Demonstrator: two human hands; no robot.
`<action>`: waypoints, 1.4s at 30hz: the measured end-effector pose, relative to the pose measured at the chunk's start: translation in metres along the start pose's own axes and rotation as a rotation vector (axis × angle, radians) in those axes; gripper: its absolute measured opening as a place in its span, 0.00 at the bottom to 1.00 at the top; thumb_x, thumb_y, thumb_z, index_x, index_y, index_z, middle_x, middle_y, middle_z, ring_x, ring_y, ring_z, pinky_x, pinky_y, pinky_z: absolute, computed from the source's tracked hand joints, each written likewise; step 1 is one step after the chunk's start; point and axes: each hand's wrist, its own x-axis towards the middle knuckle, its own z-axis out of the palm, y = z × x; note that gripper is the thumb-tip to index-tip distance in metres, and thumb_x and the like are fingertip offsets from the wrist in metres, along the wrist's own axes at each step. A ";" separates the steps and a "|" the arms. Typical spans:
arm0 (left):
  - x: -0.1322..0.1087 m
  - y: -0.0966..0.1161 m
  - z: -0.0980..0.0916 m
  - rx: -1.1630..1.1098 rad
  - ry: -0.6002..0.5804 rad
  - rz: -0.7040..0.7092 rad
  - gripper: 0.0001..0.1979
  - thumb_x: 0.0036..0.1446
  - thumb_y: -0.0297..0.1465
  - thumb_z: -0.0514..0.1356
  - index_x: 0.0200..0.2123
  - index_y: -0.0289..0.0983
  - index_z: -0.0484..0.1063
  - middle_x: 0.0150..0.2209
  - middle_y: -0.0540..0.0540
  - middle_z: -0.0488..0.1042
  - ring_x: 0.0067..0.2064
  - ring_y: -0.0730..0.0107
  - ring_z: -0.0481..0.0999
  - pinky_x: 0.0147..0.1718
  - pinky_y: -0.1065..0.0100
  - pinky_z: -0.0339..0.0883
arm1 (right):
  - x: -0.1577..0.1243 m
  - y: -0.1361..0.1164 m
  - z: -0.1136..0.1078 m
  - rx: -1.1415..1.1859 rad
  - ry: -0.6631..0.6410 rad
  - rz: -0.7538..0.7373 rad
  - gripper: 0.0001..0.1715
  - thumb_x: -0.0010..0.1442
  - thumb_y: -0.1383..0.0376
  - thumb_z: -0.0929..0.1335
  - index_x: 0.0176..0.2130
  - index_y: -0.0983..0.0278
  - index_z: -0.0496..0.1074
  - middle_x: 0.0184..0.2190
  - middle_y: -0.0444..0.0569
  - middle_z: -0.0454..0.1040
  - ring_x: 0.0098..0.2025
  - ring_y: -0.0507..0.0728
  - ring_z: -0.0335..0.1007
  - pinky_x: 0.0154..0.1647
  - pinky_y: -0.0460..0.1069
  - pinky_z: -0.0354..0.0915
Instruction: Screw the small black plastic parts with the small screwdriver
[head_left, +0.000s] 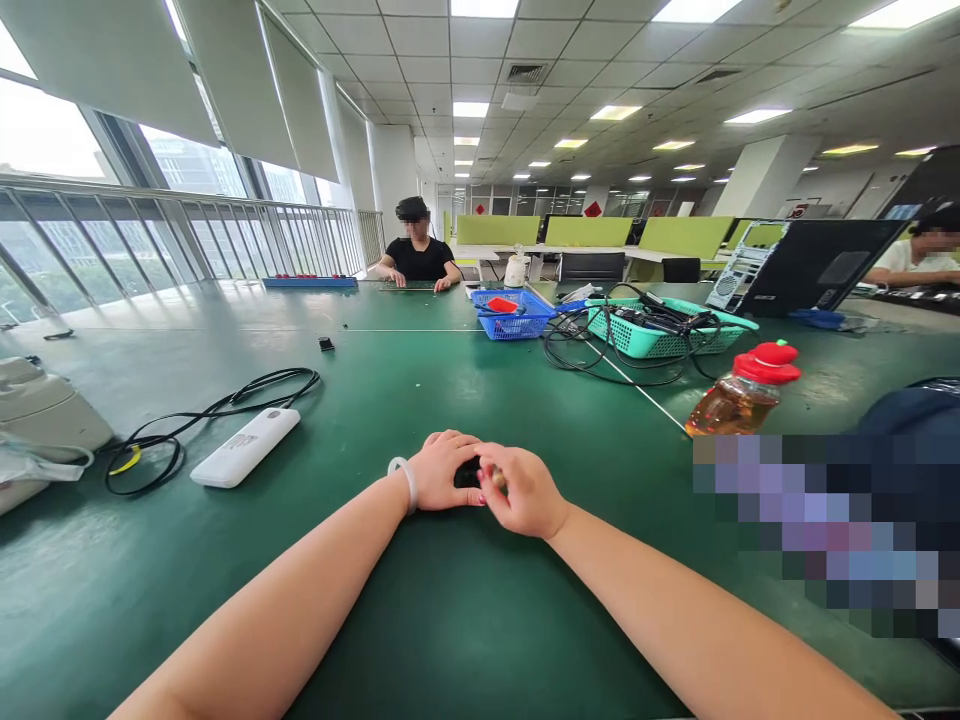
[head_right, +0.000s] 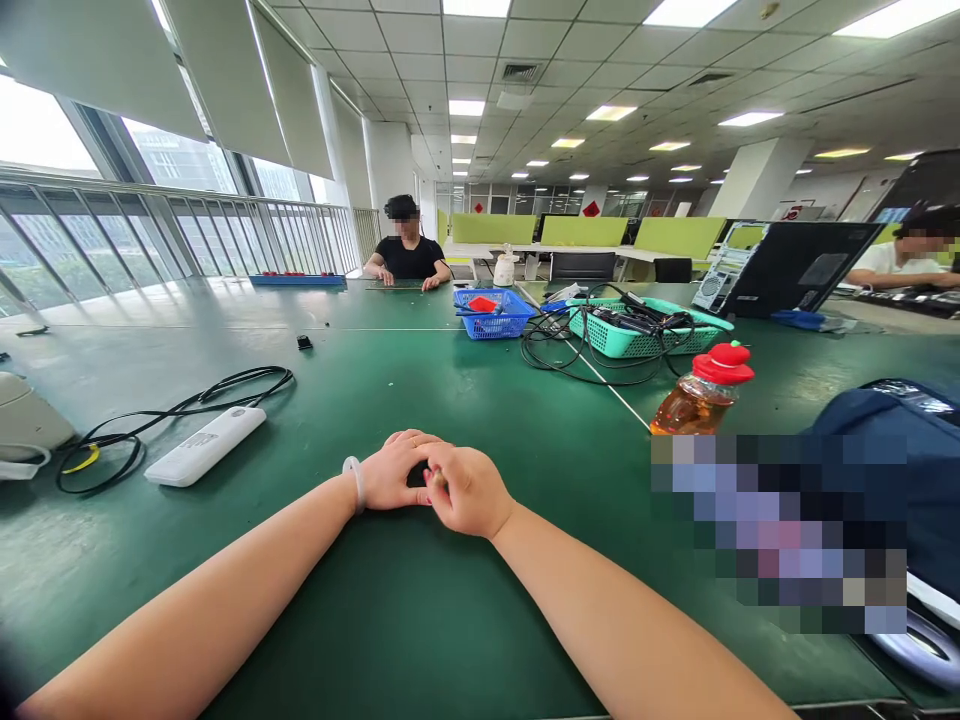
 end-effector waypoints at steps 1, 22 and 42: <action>0.000 0.001 0.001 0.011 0.001 -0.021 0.34 0.50 0.47 0.62 0.58 0.43 0.64 0.58 0.41 0.68 0.58 0.50 0.64 0.57 0.46 0.55 | -0.001 -0.002 0.003 -0.004 -0.052 -0.057 0.24 0.57 0.71 0.61 0.53 0.60 0.60 0.29 0.44 0.73 0.28 0.53 0.69 0.33 0.49 0.67; -0.092 0.034 0.003 0.090 0.113 -0.258 0.19 0.61 0.34 0.51 0.55 0.43 0.65 0.55 0.43 0.69 0.56 0.58 0.67 0.57 0.52 0.60 | -0.008 0.004 0.020 -0.409 -0.172 -0.051 0.11 0.57 0.72 0.63 0.41 0.65 0.67 0.31 0.48 0.71 0.29 0.55 0.64 0.30 0.50 0.57; -0.303 -0.074 -0.087 0.431 0.169 -0.892 0.35 0.55 0.50 0.46 0.61 0.38 0.60 0.55 0.39 0.71 0.55 0.49 0.70 0.55 0.52 0.61 | -0.010 0.005 0.021 -0.382 -0.177 -0.050 0.11 0.57 0.73 0.62 0.41 0.64 0.66 0.31 0.47 0.71 0.28 0.53 0.63 0.28 0.48 0.56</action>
